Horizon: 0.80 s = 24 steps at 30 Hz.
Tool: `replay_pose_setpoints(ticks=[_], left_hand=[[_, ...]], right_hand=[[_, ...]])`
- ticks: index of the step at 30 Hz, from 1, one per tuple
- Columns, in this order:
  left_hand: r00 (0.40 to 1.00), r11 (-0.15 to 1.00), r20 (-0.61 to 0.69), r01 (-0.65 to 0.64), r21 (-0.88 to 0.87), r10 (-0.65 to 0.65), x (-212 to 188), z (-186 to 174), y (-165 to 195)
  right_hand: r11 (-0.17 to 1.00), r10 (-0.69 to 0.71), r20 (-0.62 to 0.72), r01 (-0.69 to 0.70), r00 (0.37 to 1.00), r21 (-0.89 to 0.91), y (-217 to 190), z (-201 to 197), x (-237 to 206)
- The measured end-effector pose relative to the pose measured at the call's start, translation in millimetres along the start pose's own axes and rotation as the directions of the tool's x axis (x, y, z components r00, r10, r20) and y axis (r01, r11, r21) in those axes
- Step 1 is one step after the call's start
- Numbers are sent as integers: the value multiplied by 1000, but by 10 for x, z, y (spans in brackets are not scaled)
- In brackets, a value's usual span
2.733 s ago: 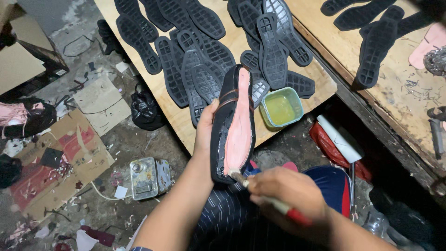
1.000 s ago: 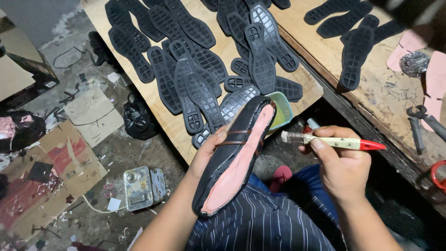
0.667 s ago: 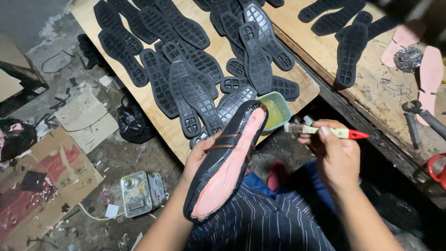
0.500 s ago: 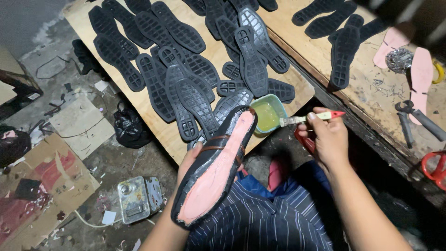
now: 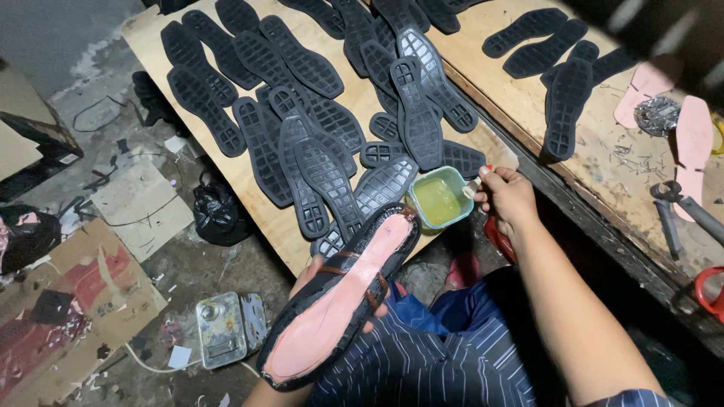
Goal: The person holds a shoe in one hand and uses a brush to apply glue from a small container onto the edge of the shoe's sole, rotating the shoe to coat different sections of the sole edge. The person dips the brush back into the glue container and continues brushing along the sole perimeter.
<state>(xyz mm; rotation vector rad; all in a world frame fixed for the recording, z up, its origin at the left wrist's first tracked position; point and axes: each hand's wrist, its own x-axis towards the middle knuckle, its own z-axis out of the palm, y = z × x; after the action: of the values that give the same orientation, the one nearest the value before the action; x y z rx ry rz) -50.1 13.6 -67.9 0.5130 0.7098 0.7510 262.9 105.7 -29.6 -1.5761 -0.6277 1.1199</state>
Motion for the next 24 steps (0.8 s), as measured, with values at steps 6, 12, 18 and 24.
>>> replay_pose_setpoints(ticks=[6,12,18,24], left_hand=[[990,997,-141,2,74,8,-53,215,155],[990,952,-76,-89,293,116,-55,180,73],[957,956,137,271,-112,-255,64,-84,-24],[869,857,279,470,-210,-409,127,-41,17]], right_hand=[[993,86,10,-87,996,84,24,-34,-60],[993,58,-60,-51,997,108,204,-224,-54],[958,-288,112,287,951,28,420,-421,-294],[969,-215,701,238,680,66,322,-395,-886]])
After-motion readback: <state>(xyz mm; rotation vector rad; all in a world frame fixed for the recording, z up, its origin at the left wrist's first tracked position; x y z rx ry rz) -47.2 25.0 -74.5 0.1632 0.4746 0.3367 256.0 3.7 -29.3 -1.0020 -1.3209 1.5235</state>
